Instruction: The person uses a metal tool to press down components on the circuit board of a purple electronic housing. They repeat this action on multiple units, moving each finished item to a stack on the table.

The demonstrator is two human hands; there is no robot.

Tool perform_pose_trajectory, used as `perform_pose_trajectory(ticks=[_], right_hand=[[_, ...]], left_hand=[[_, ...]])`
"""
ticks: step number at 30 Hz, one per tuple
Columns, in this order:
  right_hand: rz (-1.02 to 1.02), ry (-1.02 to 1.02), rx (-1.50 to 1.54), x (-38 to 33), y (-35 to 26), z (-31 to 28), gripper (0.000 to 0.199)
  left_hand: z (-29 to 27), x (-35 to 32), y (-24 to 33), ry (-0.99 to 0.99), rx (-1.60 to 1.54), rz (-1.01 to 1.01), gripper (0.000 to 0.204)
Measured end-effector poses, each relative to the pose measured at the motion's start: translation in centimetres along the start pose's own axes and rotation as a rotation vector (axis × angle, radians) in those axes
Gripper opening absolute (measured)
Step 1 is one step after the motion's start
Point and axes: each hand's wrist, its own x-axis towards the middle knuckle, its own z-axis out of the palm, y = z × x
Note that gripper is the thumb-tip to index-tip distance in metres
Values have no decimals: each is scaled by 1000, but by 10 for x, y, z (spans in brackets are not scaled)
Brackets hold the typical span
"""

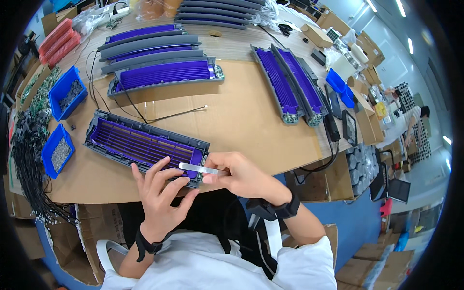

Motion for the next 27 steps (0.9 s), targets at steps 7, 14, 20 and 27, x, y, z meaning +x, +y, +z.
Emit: perform_pose_trajectory(ticks=[7, 14, 20, 27], right_hand=[[-367, 335, -252, 10, 26, 16, 17], [-341, 313, -234, 11, 24, 16, 18], [-377, 219, -203, 12, 25, 13, 23], [-413, 284, -247, 19, 22, 27, 27]], left_hand=[[0, 5, 7, -27, 0, -52, 22], [1, 4, 6, -60, 60, -27, 20], [-6, 5, 4, -73, 51, -5, 22], [-15, 6, -9, -98, 55, 37, 20]])
